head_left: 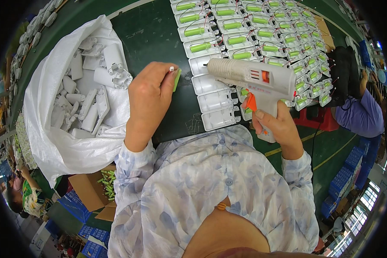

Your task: The person picks up batteries from a box and places them into white plastic cases, using a glue gun to secure them. They also gather empty cases from a bag to arrange on the table and eventually collect the assembled units.

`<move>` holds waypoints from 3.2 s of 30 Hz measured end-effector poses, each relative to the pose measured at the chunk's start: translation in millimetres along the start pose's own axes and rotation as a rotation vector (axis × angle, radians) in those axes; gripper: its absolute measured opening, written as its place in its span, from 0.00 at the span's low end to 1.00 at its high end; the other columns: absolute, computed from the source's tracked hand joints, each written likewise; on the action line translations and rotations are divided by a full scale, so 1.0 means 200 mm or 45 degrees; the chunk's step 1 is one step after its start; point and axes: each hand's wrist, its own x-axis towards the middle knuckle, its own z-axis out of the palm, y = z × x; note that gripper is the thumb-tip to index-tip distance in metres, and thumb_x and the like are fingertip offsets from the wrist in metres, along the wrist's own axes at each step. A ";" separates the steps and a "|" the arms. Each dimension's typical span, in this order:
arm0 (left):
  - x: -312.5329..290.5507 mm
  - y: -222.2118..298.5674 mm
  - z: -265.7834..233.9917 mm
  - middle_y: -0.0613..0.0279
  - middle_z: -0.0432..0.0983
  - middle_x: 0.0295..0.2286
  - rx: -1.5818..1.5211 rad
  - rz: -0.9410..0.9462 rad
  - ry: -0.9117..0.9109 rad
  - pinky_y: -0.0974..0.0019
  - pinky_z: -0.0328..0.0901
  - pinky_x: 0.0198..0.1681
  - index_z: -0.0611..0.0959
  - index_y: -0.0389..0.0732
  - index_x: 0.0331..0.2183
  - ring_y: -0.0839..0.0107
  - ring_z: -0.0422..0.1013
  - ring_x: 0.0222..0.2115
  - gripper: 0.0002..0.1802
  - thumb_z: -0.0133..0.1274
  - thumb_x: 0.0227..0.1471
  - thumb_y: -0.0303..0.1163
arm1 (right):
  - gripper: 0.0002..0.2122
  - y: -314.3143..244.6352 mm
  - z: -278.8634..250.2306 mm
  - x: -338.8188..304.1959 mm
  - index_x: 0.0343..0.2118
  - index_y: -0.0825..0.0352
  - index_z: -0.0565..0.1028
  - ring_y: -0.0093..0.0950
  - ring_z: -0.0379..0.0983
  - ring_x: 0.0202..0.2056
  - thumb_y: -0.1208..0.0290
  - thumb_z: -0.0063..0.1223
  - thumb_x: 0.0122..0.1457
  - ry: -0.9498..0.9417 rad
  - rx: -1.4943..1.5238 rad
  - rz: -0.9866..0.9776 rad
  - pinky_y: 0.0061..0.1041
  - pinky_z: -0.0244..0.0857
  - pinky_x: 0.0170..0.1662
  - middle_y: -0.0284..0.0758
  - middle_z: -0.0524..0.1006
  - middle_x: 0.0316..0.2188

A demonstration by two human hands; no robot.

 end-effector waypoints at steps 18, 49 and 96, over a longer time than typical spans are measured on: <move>0.22 -0.04 0.24 0.56 0.73 0.45 0.151 0.393 -0.035 0.59 0.63 0.48 0.84 0.40 0.29 0.54 0.66 0.48 0.06 0.60 0.42 0.22 | 0.17 0.06 -0.01 -0.03 0.48 0.75 0.67 0.20 0.66 0.20 0.70 0.50 0.60 0.023 0.010 0.005 0.19 0.58 0.21 0.39 0.75 0.38; -0.15 -0.17 -0.05 0.57 0.73 0.34 0.734 -0.154 -0.045 0.58 0.67 0.36 0.78 0.40 0.36 0.56 0.71 0.35 0.15 0.62 0.44 0.29 | 0.18 0.10 0.01 -0.02 0.50 0.74 0.64 0.20 0.65 0.19 0.69 0.48 0.59 0.114 0.136 -0.099 0.18 0.59 0.21 0.42 0.74 0.41; -0.07 -0.16 0.04 0.59 0.71 0.25 0.607 0.059 -0.251 0.58 0.67 0.29 0.78 0.41 0.28 0.58 0.72 0.27 0.06 0.59 0.44 0.28 | 0.22 0.10 0.00 -0.21 0.56 0.70 0.61 0.18 0.66 0.23 0.73 0.49 0.59 -0.010 0.095 0.113 0.18 0.62 0.25 0.36 0.72 0.41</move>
